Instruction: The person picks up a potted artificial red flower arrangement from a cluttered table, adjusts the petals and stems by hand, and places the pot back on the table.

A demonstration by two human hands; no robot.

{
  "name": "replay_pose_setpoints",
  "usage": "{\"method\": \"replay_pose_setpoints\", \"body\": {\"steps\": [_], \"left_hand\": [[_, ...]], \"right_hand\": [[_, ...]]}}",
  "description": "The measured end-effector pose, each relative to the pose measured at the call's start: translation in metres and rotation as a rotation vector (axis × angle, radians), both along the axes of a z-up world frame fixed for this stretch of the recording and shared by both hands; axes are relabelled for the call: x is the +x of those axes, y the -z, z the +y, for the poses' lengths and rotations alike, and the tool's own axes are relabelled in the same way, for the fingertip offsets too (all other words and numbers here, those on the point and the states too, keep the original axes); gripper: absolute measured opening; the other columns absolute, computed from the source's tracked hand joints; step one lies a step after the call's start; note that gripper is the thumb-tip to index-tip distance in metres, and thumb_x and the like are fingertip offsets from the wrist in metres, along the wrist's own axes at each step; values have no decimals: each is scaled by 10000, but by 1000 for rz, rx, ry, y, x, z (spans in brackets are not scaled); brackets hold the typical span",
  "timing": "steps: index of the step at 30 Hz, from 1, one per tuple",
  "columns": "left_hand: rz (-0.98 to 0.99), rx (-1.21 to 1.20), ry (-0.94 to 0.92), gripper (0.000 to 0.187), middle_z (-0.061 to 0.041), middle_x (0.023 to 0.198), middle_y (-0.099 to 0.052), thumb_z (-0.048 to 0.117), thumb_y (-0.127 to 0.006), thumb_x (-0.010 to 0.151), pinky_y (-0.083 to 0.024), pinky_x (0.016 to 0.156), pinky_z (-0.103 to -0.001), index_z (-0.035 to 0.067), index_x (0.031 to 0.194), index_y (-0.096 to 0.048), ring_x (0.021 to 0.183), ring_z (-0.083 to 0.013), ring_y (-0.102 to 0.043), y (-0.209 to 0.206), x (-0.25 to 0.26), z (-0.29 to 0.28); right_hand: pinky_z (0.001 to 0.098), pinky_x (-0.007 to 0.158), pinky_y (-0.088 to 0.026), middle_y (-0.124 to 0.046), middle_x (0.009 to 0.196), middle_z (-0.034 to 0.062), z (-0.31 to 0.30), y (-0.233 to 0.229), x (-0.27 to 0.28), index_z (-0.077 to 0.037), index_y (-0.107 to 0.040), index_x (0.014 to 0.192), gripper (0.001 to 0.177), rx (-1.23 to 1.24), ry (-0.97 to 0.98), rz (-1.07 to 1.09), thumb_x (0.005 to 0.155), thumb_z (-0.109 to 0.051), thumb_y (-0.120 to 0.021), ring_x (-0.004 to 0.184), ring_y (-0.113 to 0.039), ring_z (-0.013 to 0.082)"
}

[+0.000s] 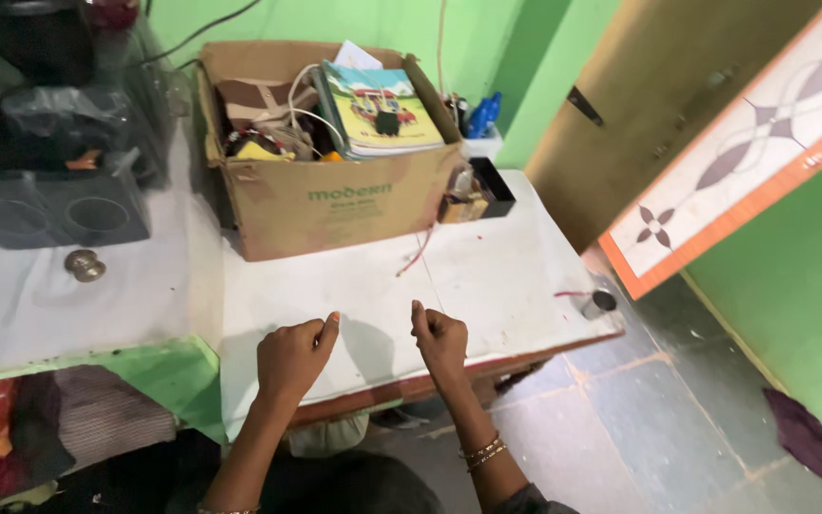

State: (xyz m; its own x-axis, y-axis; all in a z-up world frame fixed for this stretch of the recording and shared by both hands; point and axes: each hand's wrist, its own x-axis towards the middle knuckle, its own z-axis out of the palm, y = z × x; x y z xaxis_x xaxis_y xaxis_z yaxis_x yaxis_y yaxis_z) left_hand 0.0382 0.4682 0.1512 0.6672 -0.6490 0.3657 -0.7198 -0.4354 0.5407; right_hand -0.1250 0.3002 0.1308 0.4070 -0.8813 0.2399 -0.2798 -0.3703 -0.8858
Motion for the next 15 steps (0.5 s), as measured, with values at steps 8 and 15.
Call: {"method": "replay_pose_setpoints", "body": {"steps": [8,15], "left_hand": [[-20,-85,180,531,-116,432,-529,429,-653,944,-404,414,-432,101,526,-628,375,-331,-524,-9,-46,3],[-28,-55,138,568,-132,446,-518,445,-651,967,-403,440,-443,88,526,-618,417,-364,-520,-18,-50,-15]], "right_hand": [[305,450,-371,-533,471,43,6,7,-65,7,-671,620,560,-28,133,-33,990,-413,-661,452,-455,77],[329,436,-356,-495,457,84,15,-4,-83,11,-644,621,534,-105,171,32,973,-389,-675,434,-417,97]]}}
